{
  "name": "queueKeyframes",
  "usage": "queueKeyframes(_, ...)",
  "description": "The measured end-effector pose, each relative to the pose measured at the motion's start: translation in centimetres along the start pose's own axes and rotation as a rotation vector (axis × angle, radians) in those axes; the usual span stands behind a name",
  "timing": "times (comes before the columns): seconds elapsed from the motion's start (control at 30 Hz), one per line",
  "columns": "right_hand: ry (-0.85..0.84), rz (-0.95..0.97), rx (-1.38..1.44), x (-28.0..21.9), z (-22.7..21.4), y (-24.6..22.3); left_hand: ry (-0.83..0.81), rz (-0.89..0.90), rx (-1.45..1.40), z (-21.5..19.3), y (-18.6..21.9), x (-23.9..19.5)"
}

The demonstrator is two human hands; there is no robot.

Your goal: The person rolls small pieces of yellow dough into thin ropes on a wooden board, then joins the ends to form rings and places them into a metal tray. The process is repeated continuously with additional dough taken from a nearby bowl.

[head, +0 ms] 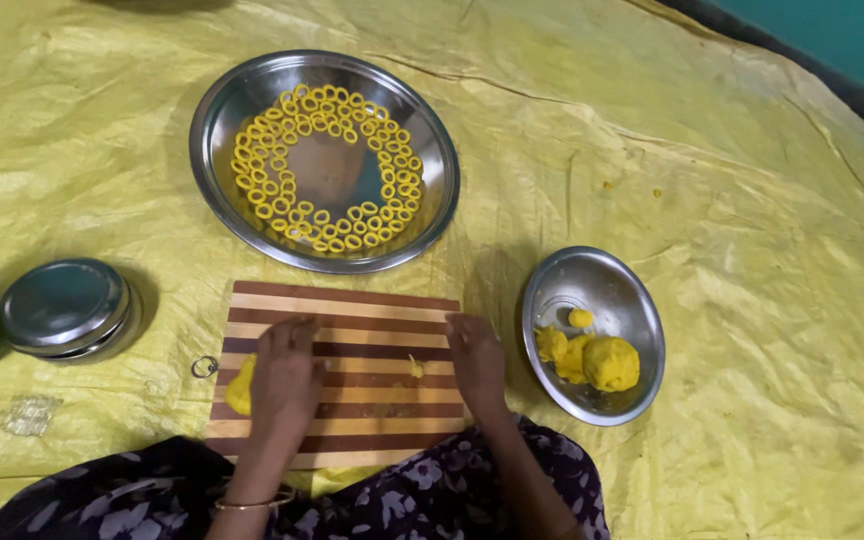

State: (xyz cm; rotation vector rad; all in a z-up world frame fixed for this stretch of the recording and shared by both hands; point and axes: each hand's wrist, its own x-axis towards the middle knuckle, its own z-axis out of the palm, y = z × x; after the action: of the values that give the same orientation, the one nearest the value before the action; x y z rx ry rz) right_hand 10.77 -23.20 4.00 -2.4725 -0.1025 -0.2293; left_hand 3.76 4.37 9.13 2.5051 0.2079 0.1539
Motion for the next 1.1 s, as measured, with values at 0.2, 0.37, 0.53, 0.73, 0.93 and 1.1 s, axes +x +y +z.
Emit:
queueKeyframes(0.2,0.043,-0.21,-0.374,4.1,3.8,-2.4,-0.265,-0.003,0.438,1.5,1.0,-0.9)
queueKeyframes(0.37,-0.102,-0.394,-0.417,-0.3,7.5,-7.1,-0.273,-0.07,0.469,1.9,1.2,-0.7)
queueKeyframes(0.53,-0.524,-0.149,-0.445,-1.7,7.3,-9.2,-0.366,-0.132,0.598,2.0,0.8,-0.2)
queueKeyframes(0.73,-0.159,-0.149,-0.581,3.8,5.5,-7.3,-0.412,-0.089,0.723,2.6,1.0,-0.4)
queueKeyframes(0.93,-0.483,-0.324,-0.43,-3.8,8.0,-9.7,-0.371,-0.115,0.513,3.5,0.3,-0.2)
queueKeyframes(1.1,-0.196,-0.05,-0.545,5.0,6.3,-3.7,-0.333,-0.046,0.714,3.8,0.0,-0.9)
